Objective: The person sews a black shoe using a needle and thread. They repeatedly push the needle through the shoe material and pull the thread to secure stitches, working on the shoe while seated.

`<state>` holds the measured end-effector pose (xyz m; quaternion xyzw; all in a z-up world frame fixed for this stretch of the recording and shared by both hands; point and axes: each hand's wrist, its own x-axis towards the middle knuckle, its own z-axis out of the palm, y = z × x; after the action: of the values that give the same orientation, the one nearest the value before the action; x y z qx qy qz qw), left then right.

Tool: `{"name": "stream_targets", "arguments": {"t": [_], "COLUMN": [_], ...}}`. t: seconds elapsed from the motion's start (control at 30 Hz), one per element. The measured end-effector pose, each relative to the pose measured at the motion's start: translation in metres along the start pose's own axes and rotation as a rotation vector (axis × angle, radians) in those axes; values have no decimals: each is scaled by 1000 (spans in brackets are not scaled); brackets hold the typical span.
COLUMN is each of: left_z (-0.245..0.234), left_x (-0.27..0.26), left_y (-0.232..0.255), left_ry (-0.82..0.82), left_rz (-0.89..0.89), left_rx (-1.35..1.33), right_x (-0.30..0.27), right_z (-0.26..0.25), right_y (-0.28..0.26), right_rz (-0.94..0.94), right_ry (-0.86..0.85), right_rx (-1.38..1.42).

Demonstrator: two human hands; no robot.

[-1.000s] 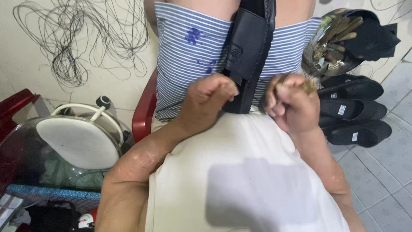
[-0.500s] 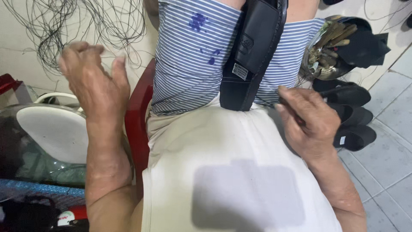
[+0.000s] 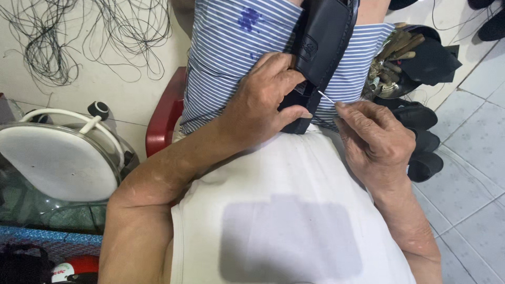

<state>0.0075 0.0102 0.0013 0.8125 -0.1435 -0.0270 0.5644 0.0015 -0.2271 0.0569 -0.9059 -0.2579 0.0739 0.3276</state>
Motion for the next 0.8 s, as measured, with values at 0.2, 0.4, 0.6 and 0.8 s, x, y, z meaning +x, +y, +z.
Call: {"name": "stream_targets", "arguments": {"t": [0.2, 0.4, 0.6, 0.8], "left_z": [3, 6, 10, 9], "left_x": [3, 6, 8, 8], "left_y": [-3, -4, -5, -14], "left_ry": [17, -7, 3, 46], "left_rz": [-10, -29, 0, 45], "left_rx": [-20, -24, -31, -78], "right_x": [2, 4, 26, 35], "right_z": [-1, -9, -22, -18], "right_y": [-1, -9, -31, -21], "right_rz": [-10, 20, -122, -167], "right_ry": [0, -46, -128, -183], "right_rx": [-15, -198, -829, -849]}}
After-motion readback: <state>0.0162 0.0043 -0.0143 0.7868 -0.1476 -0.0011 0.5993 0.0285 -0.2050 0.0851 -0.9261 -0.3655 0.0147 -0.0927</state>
